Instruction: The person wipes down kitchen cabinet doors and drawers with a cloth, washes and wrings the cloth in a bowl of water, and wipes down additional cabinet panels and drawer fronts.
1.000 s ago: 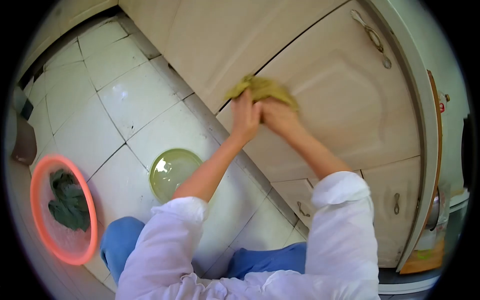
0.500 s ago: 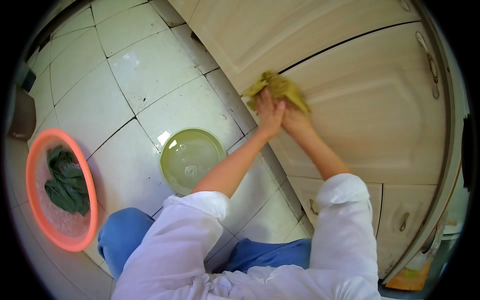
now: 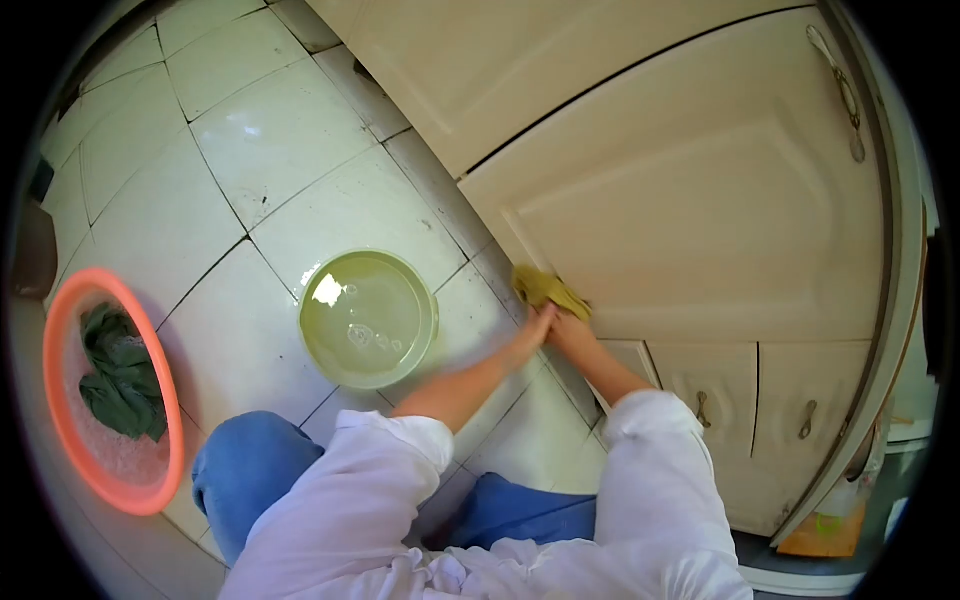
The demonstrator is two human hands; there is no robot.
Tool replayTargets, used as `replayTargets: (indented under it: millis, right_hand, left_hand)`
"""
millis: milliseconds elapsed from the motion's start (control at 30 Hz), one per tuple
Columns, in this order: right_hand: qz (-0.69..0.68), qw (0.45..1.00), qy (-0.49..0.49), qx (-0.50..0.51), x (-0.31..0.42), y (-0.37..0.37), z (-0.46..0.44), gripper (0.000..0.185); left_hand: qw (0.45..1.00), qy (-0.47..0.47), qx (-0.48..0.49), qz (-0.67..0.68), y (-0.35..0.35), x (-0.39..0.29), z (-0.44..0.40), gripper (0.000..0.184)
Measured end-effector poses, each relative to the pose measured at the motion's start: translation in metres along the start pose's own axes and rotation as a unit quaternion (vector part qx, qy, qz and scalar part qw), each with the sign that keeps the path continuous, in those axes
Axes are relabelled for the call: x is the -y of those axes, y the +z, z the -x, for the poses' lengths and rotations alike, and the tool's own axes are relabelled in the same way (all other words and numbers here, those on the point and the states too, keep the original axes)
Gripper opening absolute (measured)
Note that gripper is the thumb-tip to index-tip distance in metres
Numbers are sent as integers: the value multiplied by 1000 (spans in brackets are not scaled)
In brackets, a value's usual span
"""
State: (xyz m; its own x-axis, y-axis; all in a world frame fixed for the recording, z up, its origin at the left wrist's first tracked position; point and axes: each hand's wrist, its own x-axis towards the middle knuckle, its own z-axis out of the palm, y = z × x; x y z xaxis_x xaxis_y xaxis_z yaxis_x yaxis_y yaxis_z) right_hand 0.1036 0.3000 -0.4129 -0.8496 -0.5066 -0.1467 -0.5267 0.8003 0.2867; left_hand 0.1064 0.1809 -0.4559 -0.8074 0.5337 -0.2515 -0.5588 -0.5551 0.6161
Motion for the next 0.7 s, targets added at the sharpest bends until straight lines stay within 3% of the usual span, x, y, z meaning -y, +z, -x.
replayTargets:
  millis: [67,200,267,333,400,433,467,533,600,667,700]
  right_hand:
    - [141,989,-31,21,4,-26,62,49]
    - [162,982,10,92,5,-40,92,55]
    - [232,971,-55,30,4,-45,58,57]
    - [226,968,-72,-83,-1,-29,4,52]
    - [255,964,-46,-57,1,-20,-57,46]
    - [255,964,-45,-59,4,-21,-84,46]
    - [-74,995,47,-55,7,-28,-107,44]
    - [-393,909,134,-43,5,-32,-110,43]
    - [-290,948,110,-75,8,-40,-85,43]
    - [-183,973,84,-110,13,-49,-65,42]
    - [-128,981,66,-128,14,-54,-64,42]
  left_hand:
    - [998,-20,51,-36,34,33,26,79]
    - [994,-109,-1,23,66,1,43,82]
    - [997,31,-44,59,53,5,12,87]
    - [988,89,-117,48,27,-8,-22,88]
    - [961,189,-203,-24,3,-38,-52,88]
    - [956,192,-219,-41,-10,-60,-61,86]
    - [951,194,-235,-59,-17,-78,-62,85]
    - [944,232,-229,-60,-17,-79,-59,81]
    - [935,268,-225,-61,-12,-71,-52,78]
    - [901,354,-189,-168,-4,-52,-42,69]
    - [896,327,-223,-202,4,-47,-37,64]
